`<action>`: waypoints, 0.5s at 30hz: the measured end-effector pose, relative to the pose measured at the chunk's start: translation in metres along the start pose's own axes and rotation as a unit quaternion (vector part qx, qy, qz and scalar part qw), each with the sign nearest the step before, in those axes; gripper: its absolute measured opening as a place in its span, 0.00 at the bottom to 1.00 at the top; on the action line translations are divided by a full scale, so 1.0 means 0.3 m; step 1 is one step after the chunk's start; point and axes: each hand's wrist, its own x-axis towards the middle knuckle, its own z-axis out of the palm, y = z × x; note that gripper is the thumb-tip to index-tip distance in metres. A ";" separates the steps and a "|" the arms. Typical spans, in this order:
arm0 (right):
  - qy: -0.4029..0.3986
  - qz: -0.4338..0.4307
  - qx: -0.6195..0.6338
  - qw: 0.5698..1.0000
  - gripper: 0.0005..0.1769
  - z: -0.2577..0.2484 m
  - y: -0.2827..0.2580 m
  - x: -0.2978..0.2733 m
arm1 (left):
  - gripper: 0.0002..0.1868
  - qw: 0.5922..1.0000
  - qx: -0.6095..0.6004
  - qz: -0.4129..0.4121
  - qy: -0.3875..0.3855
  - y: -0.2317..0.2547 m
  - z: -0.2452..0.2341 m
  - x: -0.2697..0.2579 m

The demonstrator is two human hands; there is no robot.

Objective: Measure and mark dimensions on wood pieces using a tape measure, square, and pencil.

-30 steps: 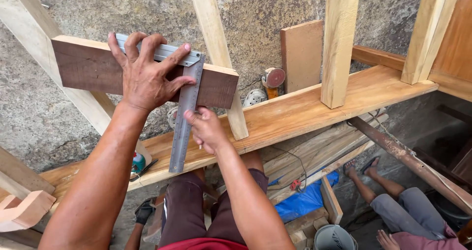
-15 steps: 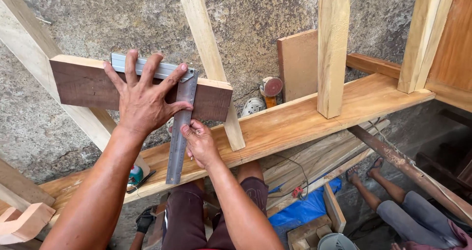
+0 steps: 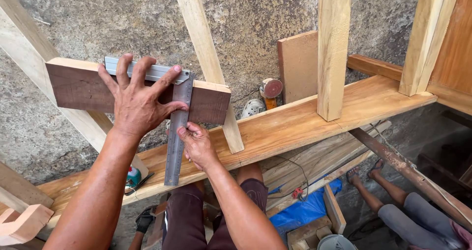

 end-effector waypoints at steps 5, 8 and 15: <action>-0.007 -0.003 -0.011 1.000 0.21 0.034 -0.051 -0.026 | 0.44 1.000 0.018 0.017 0.016 -0.016 0.010 -0.013; -0.031 -0.032 0.037 0.998 0.21 0.021 -0.011 -0.021 | 0.45 1.000 0.011 0.004 -0.012 -0.006 0.005 0.005; -0.022 -0.013 0.042 0.999 0.21 0.020 -0.029 -0.015 | 0.45 1.000 0.024 0.016 -0.002 -0.001 -0.003 0.004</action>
